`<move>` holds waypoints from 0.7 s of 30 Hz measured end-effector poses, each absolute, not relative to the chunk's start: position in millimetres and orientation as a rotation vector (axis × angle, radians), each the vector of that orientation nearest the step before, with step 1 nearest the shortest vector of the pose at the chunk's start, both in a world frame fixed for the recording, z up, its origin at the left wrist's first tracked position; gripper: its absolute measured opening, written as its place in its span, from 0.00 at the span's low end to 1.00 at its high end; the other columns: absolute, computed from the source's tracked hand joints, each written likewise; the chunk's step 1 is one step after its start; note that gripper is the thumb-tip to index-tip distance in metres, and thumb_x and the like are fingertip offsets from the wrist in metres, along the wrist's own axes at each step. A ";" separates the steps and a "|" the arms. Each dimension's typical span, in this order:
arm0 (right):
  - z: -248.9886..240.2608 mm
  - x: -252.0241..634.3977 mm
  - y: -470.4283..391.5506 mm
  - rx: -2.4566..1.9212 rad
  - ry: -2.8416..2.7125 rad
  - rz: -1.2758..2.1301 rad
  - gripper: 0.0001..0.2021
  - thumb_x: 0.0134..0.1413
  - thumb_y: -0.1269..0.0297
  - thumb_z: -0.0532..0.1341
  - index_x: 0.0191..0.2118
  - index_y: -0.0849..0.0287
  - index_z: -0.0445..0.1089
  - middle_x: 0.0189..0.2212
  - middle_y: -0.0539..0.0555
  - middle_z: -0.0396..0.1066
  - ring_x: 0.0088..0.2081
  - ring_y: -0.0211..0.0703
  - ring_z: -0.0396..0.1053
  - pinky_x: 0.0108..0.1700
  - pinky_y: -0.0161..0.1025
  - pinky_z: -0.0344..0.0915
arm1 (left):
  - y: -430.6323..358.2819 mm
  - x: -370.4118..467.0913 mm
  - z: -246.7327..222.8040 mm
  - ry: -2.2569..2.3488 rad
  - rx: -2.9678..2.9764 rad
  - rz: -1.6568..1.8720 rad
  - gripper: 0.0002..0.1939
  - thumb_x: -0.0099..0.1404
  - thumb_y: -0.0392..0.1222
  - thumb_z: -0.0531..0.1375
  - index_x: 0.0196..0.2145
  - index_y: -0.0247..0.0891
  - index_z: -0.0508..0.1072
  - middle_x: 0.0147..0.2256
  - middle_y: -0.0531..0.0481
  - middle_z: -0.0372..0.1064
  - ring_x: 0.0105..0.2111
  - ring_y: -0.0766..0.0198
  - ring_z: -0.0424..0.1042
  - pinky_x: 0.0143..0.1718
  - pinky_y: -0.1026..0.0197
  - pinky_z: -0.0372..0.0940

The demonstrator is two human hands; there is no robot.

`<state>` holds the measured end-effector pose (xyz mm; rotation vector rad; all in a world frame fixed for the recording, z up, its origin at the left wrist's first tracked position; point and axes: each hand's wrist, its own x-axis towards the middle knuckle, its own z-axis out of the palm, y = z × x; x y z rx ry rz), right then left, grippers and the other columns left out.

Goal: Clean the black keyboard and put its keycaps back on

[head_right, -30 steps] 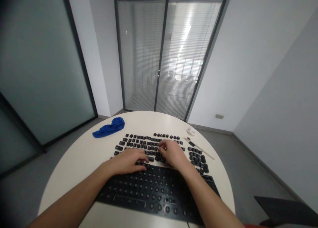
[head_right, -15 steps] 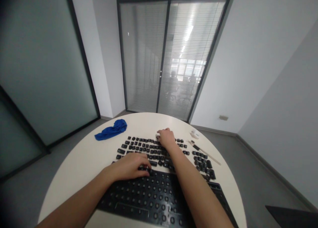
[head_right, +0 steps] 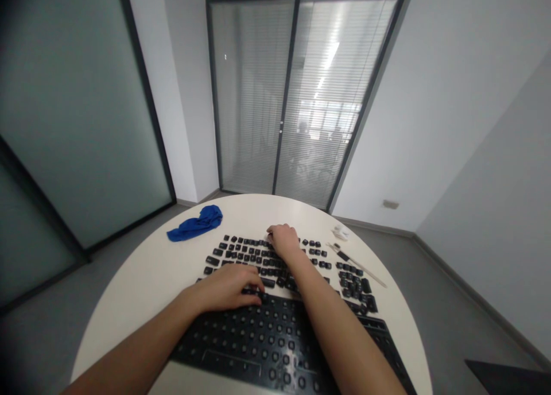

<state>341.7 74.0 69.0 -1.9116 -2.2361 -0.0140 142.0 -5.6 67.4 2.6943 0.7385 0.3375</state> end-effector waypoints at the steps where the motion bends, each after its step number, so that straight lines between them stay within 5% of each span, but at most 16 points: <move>1: 73.1 342.9 68.9 -1.878 -2.234 0.000 0.14 0.63 0.64 0.58 0.50 0.56 0.76 0.47 0.59 0.77 0.51 0.52 0.70 0.53 0.44 0.61 | -5.6 142.1 67.4 0.735 2.690 0.333 0.10 0.65 0.47 0.65 0.42 0.44 0.79 0.41 0.50 0.75 0.41 0.57 0.74 0.41 0.60 0.65; 10: 111.7 362.6 -16.8 -1.587 -2.062 0.251 0.11 0.59 0.57 0.63 0.42 0.57 0.77 0.37 0.55 0.79 0.39 0.47 0.75 0.42 0.39 0.67 | -5.6 141.4 65.8 0.733 2.688 0.317 0.10 0.65 0.46 0.64 0.43 0.44 0.79 0.41 0.50 0.75 0.41 0.57 0.73 0.42 0.60 0.64; 21: 69.4 370.2 -76.3 -1.498 -2.267 0.316 0.10 0.55 0.54 0.68 0.37 0.54 0.78 0.33 0.51 0.78 0.39 0.46 0.73 0.42 0.39 0.63 | -9.0 144.5 66.9 0.767 2.691 0.295 0.09 0.65 0.46 0.63 0.42 0.43 0.78 0.40 0.49 0.74 0.40 0.58 0.71 0.41 0.59 0.63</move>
